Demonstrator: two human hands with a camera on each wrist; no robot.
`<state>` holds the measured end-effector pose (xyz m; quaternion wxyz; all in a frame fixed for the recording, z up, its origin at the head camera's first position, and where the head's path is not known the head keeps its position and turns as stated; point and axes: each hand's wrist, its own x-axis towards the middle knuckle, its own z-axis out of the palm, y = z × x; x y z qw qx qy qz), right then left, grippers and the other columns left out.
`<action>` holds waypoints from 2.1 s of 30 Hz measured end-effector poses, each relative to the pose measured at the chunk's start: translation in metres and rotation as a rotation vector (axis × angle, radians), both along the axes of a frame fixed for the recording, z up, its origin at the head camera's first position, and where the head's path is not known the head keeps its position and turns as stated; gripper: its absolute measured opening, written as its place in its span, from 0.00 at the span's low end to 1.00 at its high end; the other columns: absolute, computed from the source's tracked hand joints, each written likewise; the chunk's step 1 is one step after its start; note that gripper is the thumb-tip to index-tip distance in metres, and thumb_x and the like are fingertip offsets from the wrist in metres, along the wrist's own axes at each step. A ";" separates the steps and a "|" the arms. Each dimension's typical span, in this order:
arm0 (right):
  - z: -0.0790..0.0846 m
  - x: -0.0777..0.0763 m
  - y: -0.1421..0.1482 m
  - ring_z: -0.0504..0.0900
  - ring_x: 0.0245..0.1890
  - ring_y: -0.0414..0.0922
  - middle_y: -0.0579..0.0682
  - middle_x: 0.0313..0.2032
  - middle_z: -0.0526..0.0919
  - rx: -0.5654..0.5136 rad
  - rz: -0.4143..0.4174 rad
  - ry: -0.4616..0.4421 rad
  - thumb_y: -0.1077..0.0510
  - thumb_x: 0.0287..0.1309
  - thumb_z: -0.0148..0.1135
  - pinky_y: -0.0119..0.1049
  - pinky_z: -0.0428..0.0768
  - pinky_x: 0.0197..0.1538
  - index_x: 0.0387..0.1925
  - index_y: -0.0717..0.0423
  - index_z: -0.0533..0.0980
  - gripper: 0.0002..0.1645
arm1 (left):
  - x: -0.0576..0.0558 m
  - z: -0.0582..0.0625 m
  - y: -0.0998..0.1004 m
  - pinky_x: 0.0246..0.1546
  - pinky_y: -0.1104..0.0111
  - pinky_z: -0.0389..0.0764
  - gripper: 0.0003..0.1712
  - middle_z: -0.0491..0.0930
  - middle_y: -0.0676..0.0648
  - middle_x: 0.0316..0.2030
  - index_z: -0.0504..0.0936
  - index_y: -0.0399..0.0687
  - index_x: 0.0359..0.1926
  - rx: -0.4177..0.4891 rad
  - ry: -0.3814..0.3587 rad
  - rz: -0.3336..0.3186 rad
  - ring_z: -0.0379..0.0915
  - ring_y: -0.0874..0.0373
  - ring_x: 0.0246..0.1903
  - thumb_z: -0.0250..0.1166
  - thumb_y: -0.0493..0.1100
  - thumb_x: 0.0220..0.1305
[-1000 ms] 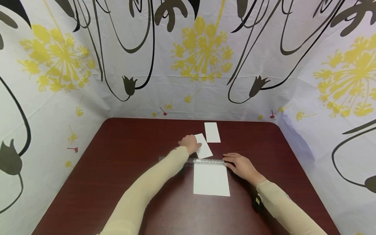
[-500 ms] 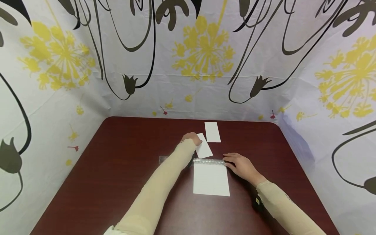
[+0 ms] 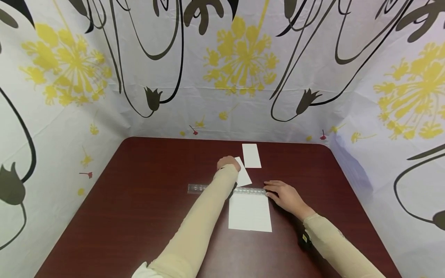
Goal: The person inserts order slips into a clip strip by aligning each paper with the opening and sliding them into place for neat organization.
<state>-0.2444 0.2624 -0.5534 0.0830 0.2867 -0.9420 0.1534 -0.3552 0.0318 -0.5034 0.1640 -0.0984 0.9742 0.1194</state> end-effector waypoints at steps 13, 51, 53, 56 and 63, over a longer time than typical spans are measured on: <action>-0.003 -0.003 0.002 0.79 0.62 0.52 0.52 0.59 0.82 -0.006 0.002 0.015 0.51 0.63 0.64 0.51 0.81 0.59 0.54 0.54 0.82 0.20 | 0.015 0.004 0.019 0.23 0.63 0.86 0.15 0.89 0.54 0.37 0.89 0.52 0.44 -0.268 0.041 -0.022 0.85 0.59 0.29 0.63 0.51 0.63; 0.000 -0.002 0.000 0.79 0.62 0.52 0.53 0.59 0.82 -0.010 0.001 0.010 0.51 0.64 0.64 0.52 0.80 0.59 0.54 0.55 0.82 0.20 | 0.019 -0.006 0.020 0.16 0.63 0.82 0.16 0.89 0.46 0.31 0.88 0.49 0.46 -0.378 0.217 0.023 0.83 0.54 0.24 0.57 0.49 0.70; 0.000 -0.001 0.000 0.79 0.62 0.52 0.53 0.59 0.82 -0.009 0.002 0.010 0.51 0.64 0.64 0.52 0.80 0.59 0.54 0.55 0.82 0.20 | 0.018 -0.006 0.019 0.16 0.63 0.82 0.16 0.89 0.46 0.31 0.88 0.50 0.46 -0.356 0.219 0.025 0.83 0.54 0.23 0.56 0.48 0.71; 0.000 -0.001 0.000 0.79 0.62 0.52 0.53 0.59 0.82 -0.006 0.005 0.010 0.51 0.64 0.64 0.52 0.80 0.59 0.54 0.55 0.82 0.20 | 0.017 -0.007 0.018 0.17 0.62 0.83 0.16 0.89 0.47 0.30 0.88 0.49 0.46 -0.331 0.226 0.027 0.83 0.54 0.22 0.55 0.47 0.72; 0.001 -0.001 -0.001 0.79 0.62 0.52 0.53 0.60 0.82 -0.001 0.005 0.008 0.51 0.64 0.64 0.52 0.80 0.59 0.54 0.55 0.82 0.20 | 0.011 -0.013 0.012 0.17 0.62 0.83 0.26 0.88 0.45 0.34 0.75 0.41 0.62 -0.277 0.219 0.036 0.85 0.54 0.25 0.59 0.49 0.68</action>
